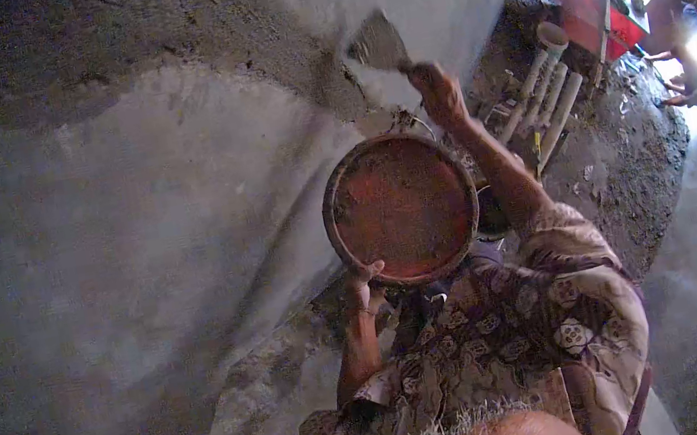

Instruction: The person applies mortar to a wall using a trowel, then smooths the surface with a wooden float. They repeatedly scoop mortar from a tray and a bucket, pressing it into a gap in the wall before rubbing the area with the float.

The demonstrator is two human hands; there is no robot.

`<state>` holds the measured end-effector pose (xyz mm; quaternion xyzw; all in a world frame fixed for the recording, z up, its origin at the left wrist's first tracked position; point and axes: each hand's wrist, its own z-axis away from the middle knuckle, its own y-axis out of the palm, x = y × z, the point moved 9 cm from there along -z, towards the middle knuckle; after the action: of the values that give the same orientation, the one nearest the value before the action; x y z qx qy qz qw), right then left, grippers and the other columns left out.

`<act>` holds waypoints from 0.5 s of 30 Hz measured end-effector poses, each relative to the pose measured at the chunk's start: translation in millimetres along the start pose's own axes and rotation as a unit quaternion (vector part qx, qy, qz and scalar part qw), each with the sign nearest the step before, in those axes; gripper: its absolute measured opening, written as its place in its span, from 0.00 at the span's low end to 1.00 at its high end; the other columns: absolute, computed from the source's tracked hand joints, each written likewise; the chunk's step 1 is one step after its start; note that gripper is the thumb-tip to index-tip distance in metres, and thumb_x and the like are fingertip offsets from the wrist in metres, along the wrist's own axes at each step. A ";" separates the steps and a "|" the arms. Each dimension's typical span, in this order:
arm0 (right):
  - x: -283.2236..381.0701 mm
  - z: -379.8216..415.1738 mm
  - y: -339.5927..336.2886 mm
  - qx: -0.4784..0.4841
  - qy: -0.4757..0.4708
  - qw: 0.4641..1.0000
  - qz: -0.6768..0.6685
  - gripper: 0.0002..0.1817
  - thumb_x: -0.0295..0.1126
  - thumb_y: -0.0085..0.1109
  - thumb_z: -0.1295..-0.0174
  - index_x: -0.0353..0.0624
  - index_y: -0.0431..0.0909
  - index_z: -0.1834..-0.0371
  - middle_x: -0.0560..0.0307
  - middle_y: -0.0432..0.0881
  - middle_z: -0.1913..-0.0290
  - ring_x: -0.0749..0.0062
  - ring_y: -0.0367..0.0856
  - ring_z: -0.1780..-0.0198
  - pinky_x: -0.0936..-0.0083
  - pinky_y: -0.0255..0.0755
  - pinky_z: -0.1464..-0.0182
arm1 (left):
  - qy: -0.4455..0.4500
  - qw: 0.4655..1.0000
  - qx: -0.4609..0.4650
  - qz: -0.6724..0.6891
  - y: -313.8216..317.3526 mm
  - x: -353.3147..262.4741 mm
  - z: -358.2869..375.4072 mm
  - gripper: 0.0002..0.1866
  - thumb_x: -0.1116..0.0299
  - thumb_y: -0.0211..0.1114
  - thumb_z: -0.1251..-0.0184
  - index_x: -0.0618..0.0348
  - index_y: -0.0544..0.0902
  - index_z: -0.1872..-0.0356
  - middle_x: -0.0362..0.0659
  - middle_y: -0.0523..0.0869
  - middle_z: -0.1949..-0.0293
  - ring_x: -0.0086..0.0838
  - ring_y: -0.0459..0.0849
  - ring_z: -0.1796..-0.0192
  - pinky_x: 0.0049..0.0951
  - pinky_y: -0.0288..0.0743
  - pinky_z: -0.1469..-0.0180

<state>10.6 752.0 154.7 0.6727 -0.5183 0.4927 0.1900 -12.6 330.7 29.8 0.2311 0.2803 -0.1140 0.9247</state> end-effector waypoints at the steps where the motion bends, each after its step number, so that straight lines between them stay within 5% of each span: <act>1: -49.1 24.1 13.6 0.055 0.067 0.996 0.011 0.08 0.31 0.56 0.36 0.45 0.78 0.55 0.47 0.83 0.64 0.53 0.82 0.65 0.65 0.75 0.62 | 0.000 1.000 0.000 -0.002 -3.1 1.1 -2.7 0.23 0.72 0.73 0.50 0.58 0.76 0.51 0.39 0.81 0.61 0.29 0.82 0.65 0.32 0.79 0.63; 5: -93.7 64.9 37.0 0.032 0.053 0.998 0.020 0.11 0.26 0.54 0.39 0.44 0.78 0.54 0.47 0.83 0.63 0.53 0.83 0.62 0.66 0.75 0.59 | 0.048 0.998 -0.028 -0.024 -35.7 3.5 -2.5 0.22 0.73 0.72 0.47 0.59 0.77 0.50 0.41 0.82 0.60 0.31 0.83 0.63 0.35 0.80 0.60; 7: -87.0 59.9 53.4 0.067 0.046 0.997 0.002 0.15 0.22 0.52 0.43 0.44 0.79 0.52 0.47 0.83 0.61 0.53 0.83 0.61 0.66 0.75 0.58 | -0.093 0.994 -0.053 -0.001 -50.3 25.7 6.8 0.22 0.72 0.72 0.46 0.59 0.78 0.48 0.40 0.82 0.60 0.31 0.84 0.62 0.36 0.81 0.59; 12: -33.3 4.7 68.2 0.078 0.079 0.990 -0.086 0.10 0.32 0.55 0.34 0.41 0.77 0.52 0.45 0.85 0.59 0.57 0.85 0.57 0.66 0.75 0.56 | -0.006 0.991 -0.084 -0.101 -102.1 40.5 -9.2 0.23 0.70 0.72 0.45 0.58 0.78 0.47 0.40 0.82 0.56 0.31 0.82 0.54 0.38 0.79 0.53; 15: 57.2 -48.9 48.6 0.010 -0.106 0.991 -0.083 0.08 0.28 0.57 0.35 0.42 0.78 0.55 0.47 0.85 0.62 0.56 0.86 0.61 0.69 0.77 0.60 | -0.012 0.993 -0.050 -0.108 -91.5 36.9 -9.5 0.23 0.66 0.71 0.42 0.59 0.77 0.46 0.41 0.82 0.54 0.30 0.79 0.50 0.38 0.77 0.50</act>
<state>-56.4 741.3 213.2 0.7635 -0.4729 0.4067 0.1674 -18.0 253.0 -31.6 0.1516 0.2976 -0.2024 0.9206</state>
